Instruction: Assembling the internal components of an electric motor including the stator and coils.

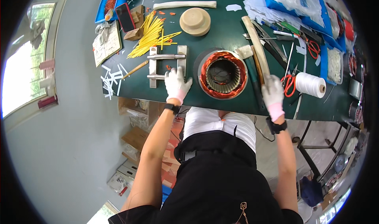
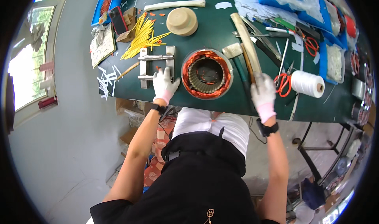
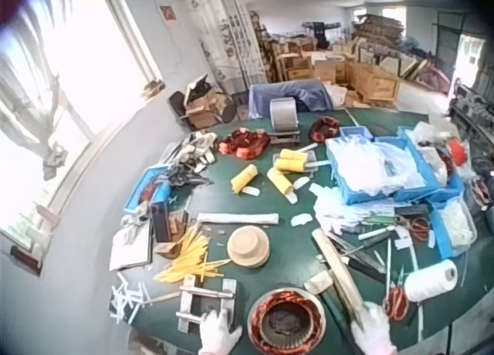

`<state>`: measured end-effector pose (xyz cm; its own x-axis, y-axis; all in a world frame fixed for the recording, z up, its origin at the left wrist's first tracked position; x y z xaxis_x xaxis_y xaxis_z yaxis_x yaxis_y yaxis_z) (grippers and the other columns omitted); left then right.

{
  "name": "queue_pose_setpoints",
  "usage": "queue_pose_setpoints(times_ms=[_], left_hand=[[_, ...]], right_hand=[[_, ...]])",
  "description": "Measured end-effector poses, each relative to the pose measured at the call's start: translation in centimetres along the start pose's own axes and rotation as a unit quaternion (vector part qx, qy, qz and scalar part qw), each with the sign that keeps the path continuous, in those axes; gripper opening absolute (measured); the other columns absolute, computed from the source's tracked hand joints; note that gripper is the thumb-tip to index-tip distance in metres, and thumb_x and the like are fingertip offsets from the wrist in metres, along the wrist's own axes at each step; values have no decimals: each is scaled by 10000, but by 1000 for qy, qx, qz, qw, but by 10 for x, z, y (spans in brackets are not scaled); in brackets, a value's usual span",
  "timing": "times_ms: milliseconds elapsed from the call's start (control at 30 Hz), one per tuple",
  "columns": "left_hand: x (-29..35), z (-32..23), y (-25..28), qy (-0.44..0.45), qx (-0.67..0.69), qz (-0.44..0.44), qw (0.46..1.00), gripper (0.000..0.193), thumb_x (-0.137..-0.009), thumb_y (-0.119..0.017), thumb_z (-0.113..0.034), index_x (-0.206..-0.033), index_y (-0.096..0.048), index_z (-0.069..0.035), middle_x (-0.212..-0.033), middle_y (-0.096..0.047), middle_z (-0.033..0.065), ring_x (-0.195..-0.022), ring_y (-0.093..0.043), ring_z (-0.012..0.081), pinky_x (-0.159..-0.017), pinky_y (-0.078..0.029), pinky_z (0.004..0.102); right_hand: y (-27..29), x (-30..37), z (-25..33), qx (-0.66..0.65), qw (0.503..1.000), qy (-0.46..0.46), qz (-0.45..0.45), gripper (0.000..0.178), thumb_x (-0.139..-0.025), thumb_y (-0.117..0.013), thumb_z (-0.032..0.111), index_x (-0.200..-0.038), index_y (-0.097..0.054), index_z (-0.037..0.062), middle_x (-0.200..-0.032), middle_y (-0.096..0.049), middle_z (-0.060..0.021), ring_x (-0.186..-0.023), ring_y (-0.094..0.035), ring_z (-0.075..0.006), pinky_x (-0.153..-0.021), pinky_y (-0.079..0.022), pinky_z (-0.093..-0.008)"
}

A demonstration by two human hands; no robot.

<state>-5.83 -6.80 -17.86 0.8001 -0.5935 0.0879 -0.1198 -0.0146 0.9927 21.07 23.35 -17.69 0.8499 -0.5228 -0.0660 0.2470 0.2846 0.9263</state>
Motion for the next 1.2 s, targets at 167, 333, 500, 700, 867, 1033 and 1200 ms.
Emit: queue_pose_setpoints(times_ms=[167,333,500,700,867,1033,1200], left_hand=[[-28,-2,-18,108,26,79,991,639,-741,-759,-331,-1246,-528,-15,-934,-715,209,-860,-719,381,-792,-574,467],[8,-2,-2,135,152,92,975,649,-745,-733,-329,-1255,-510,5,-910,-711,243,-837,-701,417,-794,-561,496],[42,56,2,169,124,80,974,600,-751,-735,-310,-1230,-534,-10,-858,-719,215,-785,-713,407,-747,-574,488],[15,158,-13,197,89,4,976,612,-775,-733,-294,-1283,-529,-22,-937,-713,223,-857,-701,408,-786,-558,504],[-37,132,29,132,-28,-62,989,452,-819,-692,-192,-1234,-588,-46,-1121,-613,198,-987,-599,405,-861,-506,518],[-34,-23,93,-246,208,-107,941,326,-833,-695,-216,-1106,-646,-45,-1088,-627,174,-1026,-610,380,-956,-478,479],[-19,-101,94,-491,113,13,864,419,-672,-813,-444,-741,-590,-96,-790,-598,78,-773,-601,283,-809,-465,404]], right_hand=[[-53,-9,34,32,998,-25,43,645,-836,-701,123,-1445,-490,118,-1274,-569,-149,-1198,-536,-350,-1040,-439,-463],[-56,-12,26,29,997,-23,73,689,-822,-712,109,-1465,-464,98,-1276,-574,-136,-1206,-532,-345,-1038,-426,-465],[-51,-8,17,35,998,23,57,683,-823,-710,123,-1462,-469,105,-1271,-575,-125,-1193,-535,-338,-1018,-431,-464],[-41,-16,17,23,998,2,67,659,-791,-749,164,-1411,-527,144,-1207,-572,-107,-1156,-546,-316,-981,-443,-475],[-27,-27,23,28,998,-51,36,585,-799,-724,133,-1362,-572,182,-1183,-579,-92,-1134,-558,-310,-956,-455,-464],[-36,-56,43,-231,967,-83,-67,274,-906,-570,101,-1161,-667,70,-1085,-650,-162,-1040,-626,-355,-937,-495,-452],[-33,-93,44,-266,960,-74,39,233,-943,-544,159,-1092,-654,18,-1058,-650,-223,-1032,-627,-404,-927,-501,-459]])
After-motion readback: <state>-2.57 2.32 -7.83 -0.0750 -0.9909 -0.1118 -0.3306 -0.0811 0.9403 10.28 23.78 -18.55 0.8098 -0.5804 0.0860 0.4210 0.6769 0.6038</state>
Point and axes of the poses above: each hand's wrist, its own x-axis away from the middle knuckle, its own y-axis out of the back of the hand, z = x × y, the point moved 1 cm from there along -x, towards the middle knuckle
